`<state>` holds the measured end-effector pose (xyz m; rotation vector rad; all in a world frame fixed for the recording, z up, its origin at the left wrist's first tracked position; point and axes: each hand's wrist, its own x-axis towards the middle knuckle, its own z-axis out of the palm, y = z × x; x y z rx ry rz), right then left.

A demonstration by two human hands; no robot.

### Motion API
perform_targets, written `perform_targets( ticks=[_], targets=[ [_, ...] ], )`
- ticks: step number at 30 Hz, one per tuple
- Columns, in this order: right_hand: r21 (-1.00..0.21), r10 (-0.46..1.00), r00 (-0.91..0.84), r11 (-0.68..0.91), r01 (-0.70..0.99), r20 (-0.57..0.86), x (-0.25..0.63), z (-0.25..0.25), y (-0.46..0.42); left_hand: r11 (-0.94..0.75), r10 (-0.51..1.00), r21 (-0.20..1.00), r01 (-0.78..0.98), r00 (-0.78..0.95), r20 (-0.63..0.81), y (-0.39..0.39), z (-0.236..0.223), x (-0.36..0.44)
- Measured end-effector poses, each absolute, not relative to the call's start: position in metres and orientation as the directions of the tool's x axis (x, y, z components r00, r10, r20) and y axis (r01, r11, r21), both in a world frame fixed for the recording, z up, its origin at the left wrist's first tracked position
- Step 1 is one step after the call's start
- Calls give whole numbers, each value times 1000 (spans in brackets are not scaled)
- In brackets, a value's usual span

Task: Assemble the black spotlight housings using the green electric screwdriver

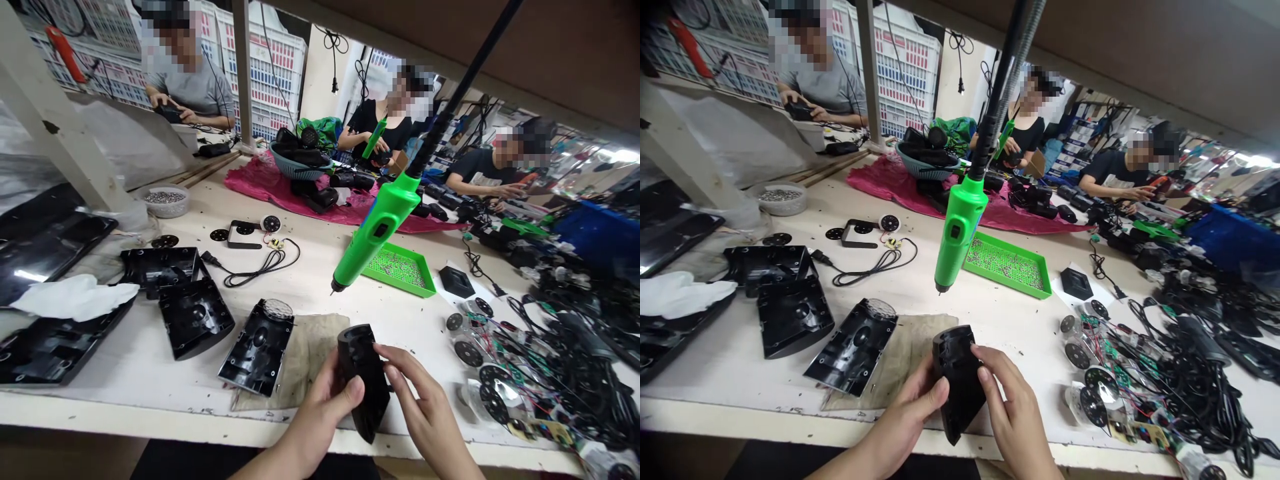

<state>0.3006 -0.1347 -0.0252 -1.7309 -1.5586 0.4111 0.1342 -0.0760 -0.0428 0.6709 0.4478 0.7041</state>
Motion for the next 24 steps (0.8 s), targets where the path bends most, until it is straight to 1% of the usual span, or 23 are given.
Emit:
perform_targets(
  ticks=[3,6,10,13,14,15,17,20,24],
  targets=[
    [-702,950,215,8,712,228,304,-25,-136,577,705,697,-426,691,-161,-76,-42,133],
    [-765,949,264,-39,643,173,303,-25,-137,595,698,684,-421,693,-181,-76,-44,132],
    [-834,938,320,-69,548,133,294,-26,-137,651,687,595,-471,699,-199,-76,-43,132],
    [-859,944,325,-124,497,52,292,-23,-131,683,680,523,-510,706,-200,-76,-37,131],
    [-859,942,331,-128,495,51,293,-21,-126,697,673,502,-511,708,-213,-76,-35,129],
    [-859,939,337,-113,499,73,295,-18,-118,709,667,485,-512,710,-226,-76,-32,128],
    [-877,927,338,-22,480,162,299,-7,-96,706,681,468,-531,691,-244,-77,-30,124],
    [-919,922,278,162,361,271,296,12,-49,656,740,497,-568,616,-271,-79,-31,116],
    [-924,909,219,307,229,356,274,29,6,636,768,529,-561,524,-367,-82,-40,109]
  ],
)
